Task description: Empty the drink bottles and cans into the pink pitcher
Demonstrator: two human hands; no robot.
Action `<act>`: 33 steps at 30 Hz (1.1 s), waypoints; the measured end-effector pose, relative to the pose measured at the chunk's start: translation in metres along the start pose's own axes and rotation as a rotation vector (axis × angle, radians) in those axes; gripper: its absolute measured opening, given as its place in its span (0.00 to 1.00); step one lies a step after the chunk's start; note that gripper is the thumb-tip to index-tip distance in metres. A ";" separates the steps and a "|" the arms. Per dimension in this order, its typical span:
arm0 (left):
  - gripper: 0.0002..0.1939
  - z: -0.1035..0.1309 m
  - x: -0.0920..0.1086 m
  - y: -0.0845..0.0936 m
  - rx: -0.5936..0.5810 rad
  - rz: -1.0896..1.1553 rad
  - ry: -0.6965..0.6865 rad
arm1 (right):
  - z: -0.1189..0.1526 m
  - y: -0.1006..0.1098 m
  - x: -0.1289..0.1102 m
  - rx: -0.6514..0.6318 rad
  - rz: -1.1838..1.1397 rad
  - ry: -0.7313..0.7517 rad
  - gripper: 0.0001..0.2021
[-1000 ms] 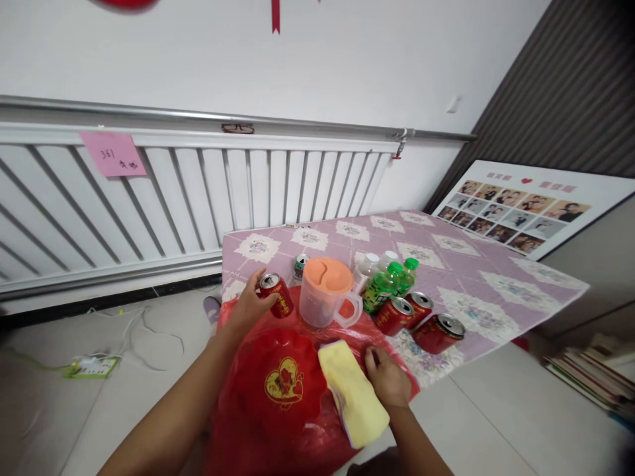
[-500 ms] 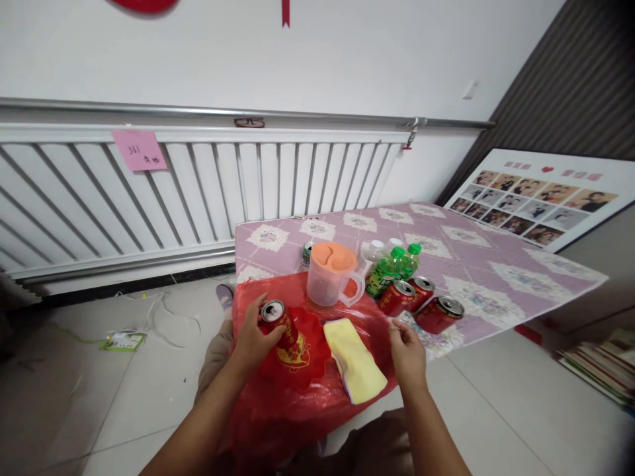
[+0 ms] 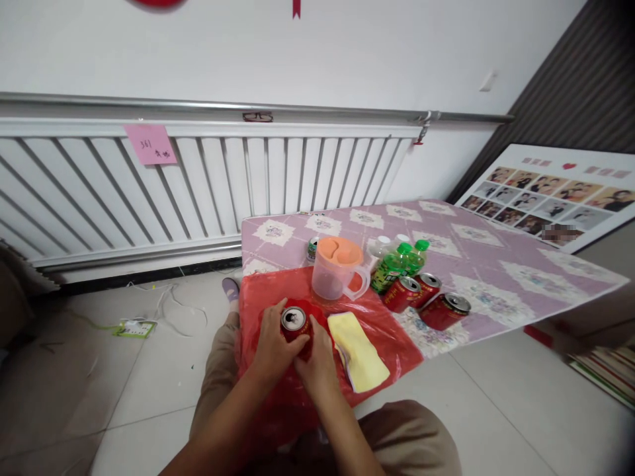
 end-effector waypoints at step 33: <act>0.33 0.005 -0.007 -0.003 -0.266 0.309 0.184 | -0.003 0.029 0.016 -0.321 -0.245 -0.256 0.38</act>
Point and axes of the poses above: each hand's wrist, its own z-axis away from the middle knuckle, its own y-axis out of the back of the hand, x = y × z, the point moved 8 cm from there along -z, towards the middle knuckle, and after that the axes turned 9 degrees about -y, right-handed, at the moved point
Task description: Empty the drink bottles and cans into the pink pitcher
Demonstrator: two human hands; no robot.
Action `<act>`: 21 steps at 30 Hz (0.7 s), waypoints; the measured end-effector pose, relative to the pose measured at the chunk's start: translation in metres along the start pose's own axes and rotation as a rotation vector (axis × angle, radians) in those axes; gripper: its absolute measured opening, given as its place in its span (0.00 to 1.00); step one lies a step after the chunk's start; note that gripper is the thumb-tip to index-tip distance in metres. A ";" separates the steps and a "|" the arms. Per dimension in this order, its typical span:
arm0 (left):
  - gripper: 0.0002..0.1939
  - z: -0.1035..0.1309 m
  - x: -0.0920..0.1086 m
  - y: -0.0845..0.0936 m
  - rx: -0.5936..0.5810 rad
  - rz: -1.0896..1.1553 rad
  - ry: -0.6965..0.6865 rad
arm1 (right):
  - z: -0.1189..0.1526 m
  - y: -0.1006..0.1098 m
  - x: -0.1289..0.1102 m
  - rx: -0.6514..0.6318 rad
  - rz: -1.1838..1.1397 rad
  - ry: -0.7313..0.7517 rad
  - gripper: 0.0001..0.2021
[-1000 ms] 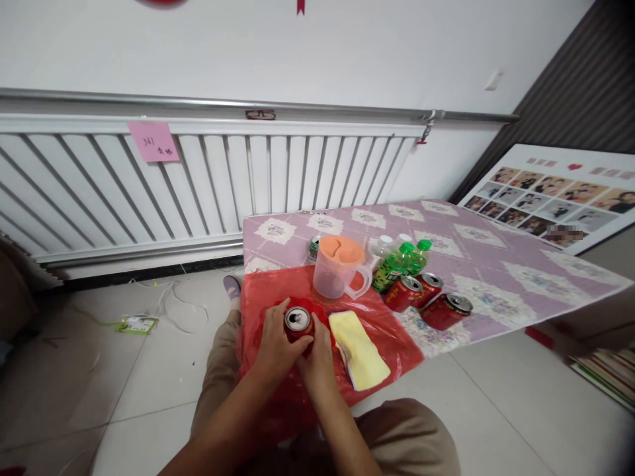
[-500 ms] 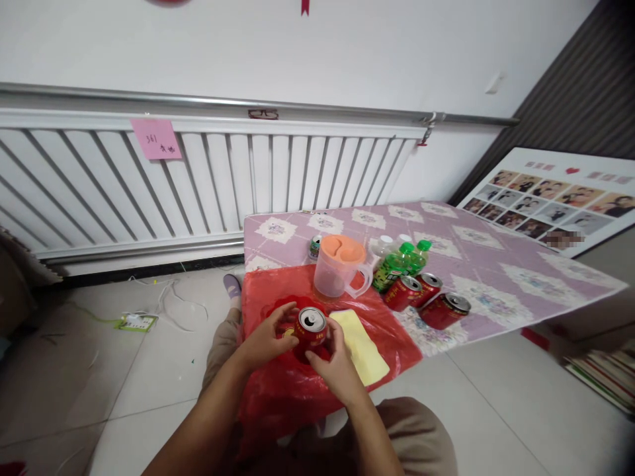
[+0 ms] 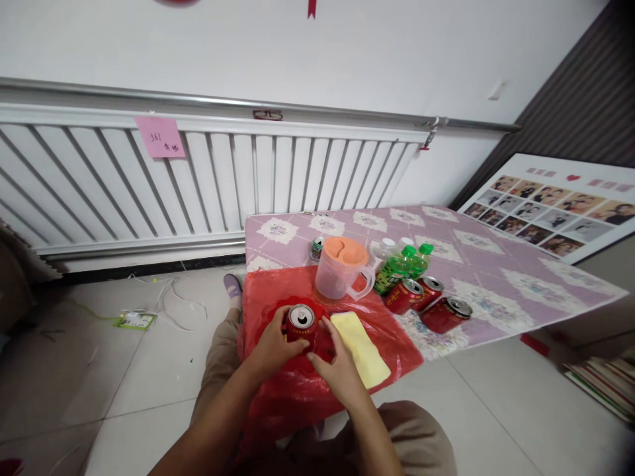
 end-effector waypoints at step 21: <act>0.44 -0.027 -0.026 -0.005 -0.013 -0.099 -0.103 | -0.044 -0.021 -0.003 -0.020 0.151 0.109 0.37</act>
Point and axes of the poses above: each hand's wrist, its own z-axis away from the middle knuckle, its own y-axis out of the back of the hand, x = y × z, the point moved 8 cm from there along -z, towards the middle knuckle, and after that the axes turned 9 degrees about -y, right-handed, at the moved point
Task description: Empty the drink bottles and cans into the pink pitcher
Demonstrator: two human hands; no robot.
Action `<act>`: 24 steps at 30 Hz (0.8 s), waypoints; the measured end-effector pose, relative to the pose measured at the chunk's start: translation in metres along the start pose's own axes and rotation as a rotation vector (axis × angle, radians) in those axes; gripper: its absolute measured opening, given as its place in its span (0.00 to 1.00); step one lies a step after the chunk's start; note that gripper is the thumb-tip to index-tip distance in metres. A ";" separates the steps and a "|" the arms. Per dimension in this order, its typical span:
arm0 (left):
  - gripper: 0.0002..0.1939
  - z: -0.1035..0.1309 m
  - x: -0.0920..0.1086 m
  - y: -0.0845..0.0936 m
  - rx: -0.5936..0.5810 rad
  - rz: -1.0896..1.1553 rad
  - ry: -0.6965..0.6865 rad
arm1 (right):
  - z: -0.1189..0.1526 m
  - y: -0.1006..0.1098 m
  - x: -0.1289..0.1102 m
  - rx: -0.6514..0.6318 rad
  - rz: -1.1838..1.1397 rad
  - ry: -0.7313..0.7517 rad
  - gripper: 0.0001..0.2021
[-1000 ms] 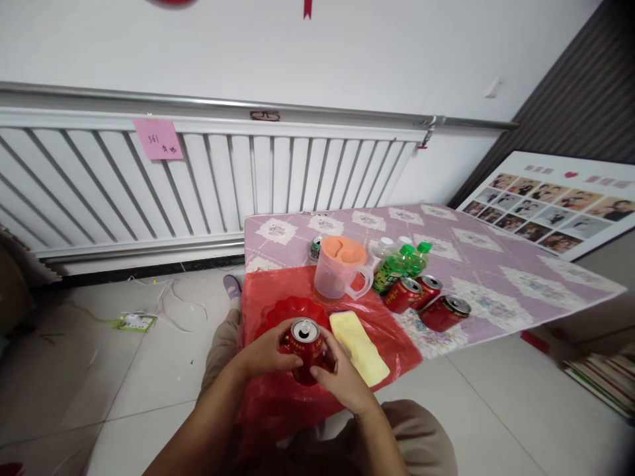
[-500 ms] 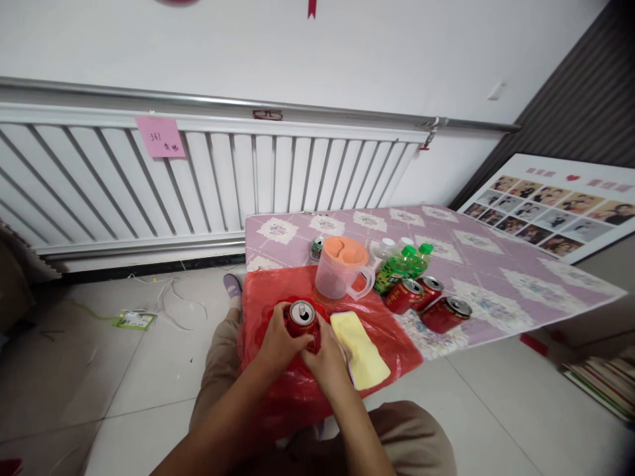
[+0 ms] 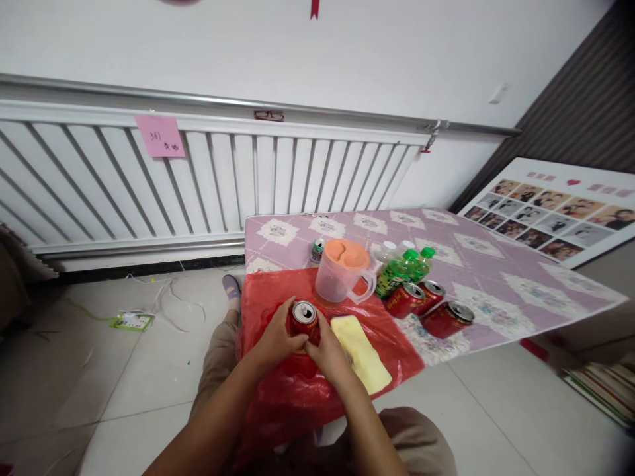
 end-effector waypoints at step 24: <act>0.37 -0.005 -0.018 -0.003 0.106 -0.204 -0.154 | -0.039 0.153 0.037 0.618 -0.366 -0.169 0.26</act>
Point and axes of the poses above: each hand's wrist, its own z-axis away from the middle knuckle, its own y-axis out of the back of the hand, x = y × z, the point moved 8 cm from there along -z, towards the middle knuckle, and after that the axes turned 9 degrees about -y, right-handed, at the moved point
